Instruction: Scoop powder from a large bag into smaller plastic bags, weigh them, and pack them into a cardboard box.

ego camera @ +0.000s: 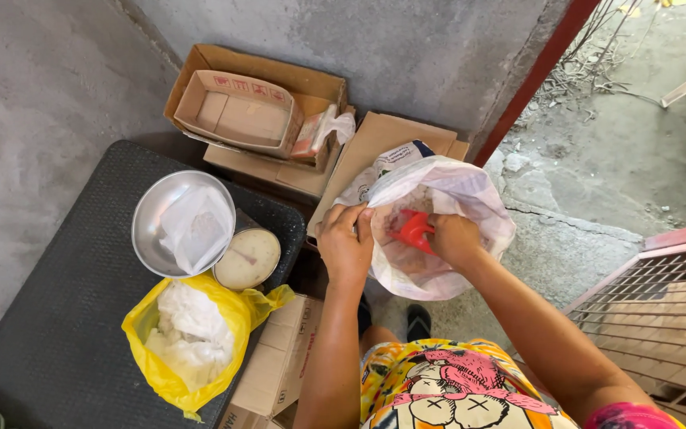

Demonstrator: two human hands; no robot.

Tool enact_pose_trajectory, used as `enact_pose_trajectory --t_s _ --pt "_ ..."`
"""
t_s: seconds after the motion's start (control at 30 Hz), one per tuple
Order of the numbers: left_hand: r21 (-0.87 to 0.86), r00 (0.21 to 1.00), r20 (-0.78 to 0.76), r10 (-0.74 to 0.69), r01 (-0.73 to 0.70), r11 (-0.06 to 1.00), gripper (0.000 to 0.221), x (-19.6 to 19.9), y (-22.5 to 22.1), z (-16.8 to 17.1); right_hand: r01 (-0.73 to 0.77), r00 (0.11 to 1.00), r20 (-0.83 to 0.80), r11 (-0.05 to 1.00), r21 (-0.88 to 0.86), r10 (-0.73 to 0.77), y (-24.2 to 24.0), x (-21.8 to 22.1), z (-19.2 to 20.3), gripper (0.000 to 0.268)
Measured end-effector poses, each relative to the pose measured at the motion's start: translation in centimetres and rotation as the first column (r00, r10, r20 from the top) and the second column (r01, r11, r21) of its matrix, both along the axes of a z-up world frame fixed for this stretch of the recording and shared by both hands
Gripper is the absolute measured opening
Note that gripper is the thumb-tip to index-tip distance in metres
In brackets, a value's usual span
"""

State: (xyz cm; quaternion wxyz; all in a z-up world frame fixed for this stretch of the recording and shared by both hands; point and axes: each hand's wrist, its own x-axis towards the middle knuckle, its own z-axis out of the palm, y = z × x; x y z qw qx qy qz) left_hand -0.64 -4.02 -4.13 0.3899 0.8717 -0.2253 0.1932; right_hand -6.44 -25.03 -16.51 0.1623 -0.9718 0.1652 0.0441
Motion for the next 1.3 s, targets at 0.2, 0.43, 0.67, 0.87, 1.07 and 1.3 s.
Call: enact_pose_trajectory --t_s 0.2,0.43,0.67,0.87,1.07,1.3 --pt "-0.015 1.000 -0.021 0.003 -0.004 1.000 0.016 0.2 -0.1 0.0 -0.011 0.996 0.091 0.995 0.102 0.002 0.9 2.2 -2.0 0.027" --pt "-0.021 1.000 -0.017 0.012 -0.013 1.000 0.015 0.5 -0.8 0.3 -0.030 0.988 0.153 0.989 0.147 0.007 0.6 2.4 -1.5 0.027" --pt "-0.050 0.999 -0.010 0.034 -0.034 0.998 0.016 1.5 -1.1 0.4 -0.007 0.980 0.193 0.960 0.278 -0.049 -0.9 -0.9 2.1 0.025" --pt "-0.043 0.999 0.015 0.042 -0.042 0.998 0.014 2.2 -1.7 -0.2 -0.004 0.966 0.248 0.956 0.293 -0.072 -2.0 -2.7 4.3 0.025" --pt "-0.044 0.999 0.010 0.034 -0.033 0.998 0.015 1.4 -1.6 0.2 -0.073 0.997 -0.014 0.997 -0.008 0.073 -2.6 -1.6 2.8 0.025" --pt "-0.030 0.998 -0.012 0.056 -0.056 0.998 0.016 0.7 -1.6 -0.6 -0.045 0.999 0.006 0.993 0.111 0.045 -0.9 1.7 -0.1 0.029"
